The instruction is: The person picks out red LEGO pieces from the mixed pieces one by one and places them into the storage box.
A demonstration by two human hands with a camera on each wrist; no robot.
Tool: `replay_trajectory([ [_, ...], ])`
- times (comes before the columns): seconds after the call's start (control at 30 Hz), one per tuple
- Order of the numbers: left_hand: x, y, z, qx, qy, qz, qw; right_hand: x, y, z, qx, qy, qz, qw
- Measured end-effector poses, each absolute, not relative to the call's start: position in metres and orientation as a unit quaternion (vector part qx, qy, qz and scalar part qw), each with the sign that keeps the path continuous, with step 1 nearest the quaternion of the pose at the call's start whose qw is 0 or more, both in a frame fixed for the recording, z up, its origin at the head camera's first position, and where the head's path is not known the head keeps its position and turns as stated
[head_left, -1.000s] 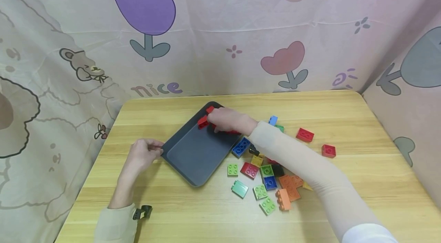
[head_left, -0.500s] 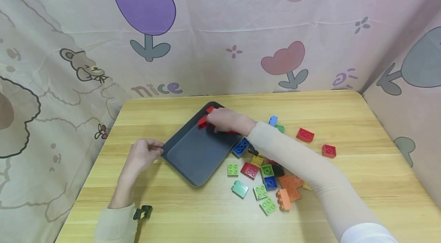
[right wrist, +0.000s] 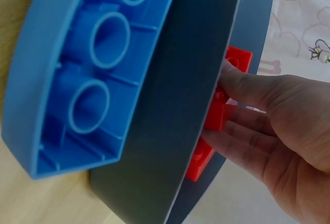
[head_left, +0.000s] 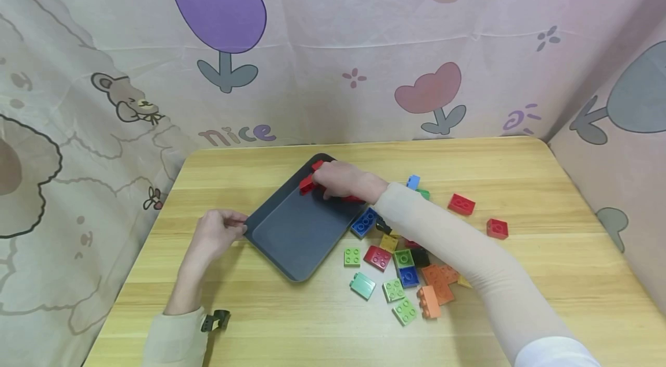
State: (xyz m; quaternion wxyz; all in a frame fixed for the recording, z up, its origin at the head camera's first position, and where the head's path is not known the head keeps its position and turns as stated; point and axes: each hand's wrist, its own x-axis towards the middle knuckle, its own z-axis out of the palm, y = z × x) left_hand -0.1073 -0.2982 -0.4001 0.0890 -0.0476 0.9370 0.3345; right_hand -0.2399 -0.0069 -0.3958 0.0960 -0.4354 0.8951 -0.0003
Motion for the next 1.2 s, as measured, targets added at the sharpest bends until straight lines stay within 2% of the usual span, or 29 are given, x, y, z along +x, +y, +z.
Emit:
replay_trajectory([
  [0.73,-0.107,-0.299,-0.399,-0.048,0.932,0.345,0.097,-0.242,-0.001,-0.39,-0.439,0.895,-0.004,0.076],
  [1.2,-0.107,-0.299,-0.398,-0.049,0.933,0.344,0.096,-0.243,0.025,-0.366,-0.429,0.899,-0.022,0.081],
])
